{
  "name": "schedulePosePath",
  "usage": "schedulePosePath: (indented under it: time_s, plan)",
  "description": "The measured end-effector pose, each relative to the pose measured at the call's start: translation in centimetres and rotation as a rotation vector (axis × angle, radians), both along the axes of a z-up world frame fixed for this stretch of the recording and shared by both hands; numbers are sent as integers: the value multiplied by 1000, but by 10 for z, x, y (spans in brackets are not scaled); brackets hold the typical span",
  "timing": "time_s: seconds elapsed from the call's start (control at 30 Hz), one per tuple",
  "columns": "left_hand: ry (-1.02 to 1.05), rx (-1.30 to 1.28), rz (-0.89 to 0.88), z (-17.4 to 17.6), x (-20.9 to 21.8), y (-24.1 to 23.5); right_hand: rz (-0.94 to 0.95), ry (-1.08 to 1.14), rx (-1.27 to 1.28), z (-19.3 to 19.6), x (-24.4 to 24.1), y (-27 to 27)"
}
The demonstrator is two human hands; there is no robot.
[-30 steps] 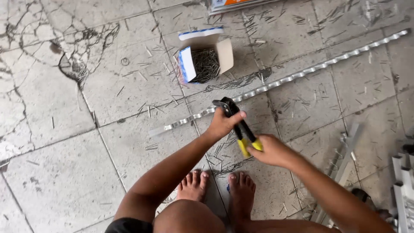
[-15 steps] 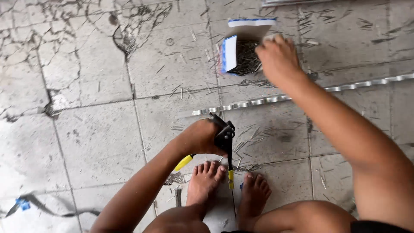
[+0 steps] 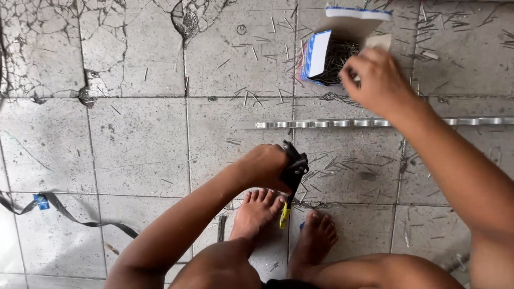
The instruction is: Installing rivets into a metal profile using a hand riveter on the floor
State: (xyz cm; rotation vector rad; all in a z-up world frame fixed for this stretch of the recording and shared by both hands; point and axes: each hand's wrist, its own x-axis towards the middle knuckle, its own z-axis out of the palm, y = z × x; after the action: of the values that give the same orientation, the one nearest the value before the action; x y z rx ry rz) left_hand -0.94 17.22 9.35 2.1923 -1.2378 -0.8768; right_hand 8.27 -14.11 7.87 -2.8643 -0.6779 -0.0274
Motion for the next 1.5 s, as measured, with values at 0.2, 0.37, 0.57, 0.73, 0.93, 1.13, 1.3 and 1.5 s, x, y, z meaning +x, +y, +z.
schedulePosePath:
  time_s: [0.2, 0.37, 0.57, 0.73, 0.93, 1.13, 1.3, 1.5]
  plan:
    - [-36, 117, -162, -20, -20, -53, 56, 474, 758, 72, -81, 51]
    - [-58, 108, -222, -30, -24, -76, -10, 571, 721, 91, -98, 40]
    - [-37, 110, -259, -25, -28, -86, 11, 657, 550, 76, -102, 35]
    - [-50, 62, -229, -22, -27, -92, 53, 819, 290, 82, -100, 32]
    - [415, -780, 441, -9, -24, -103, -142, 1014, 549, 60, -155, -2]
    - [805, -773, 894, -50, -34, -122, -414, 1006, 1182, 30, -230, 60]
    - [989, -392, 883, -92, -26, -115, -733, 949, 515, -5, -228, 51]
    - [1144, -583, 849, -112, -25, -113, -712, 1081, 352, 13, -211, 40]
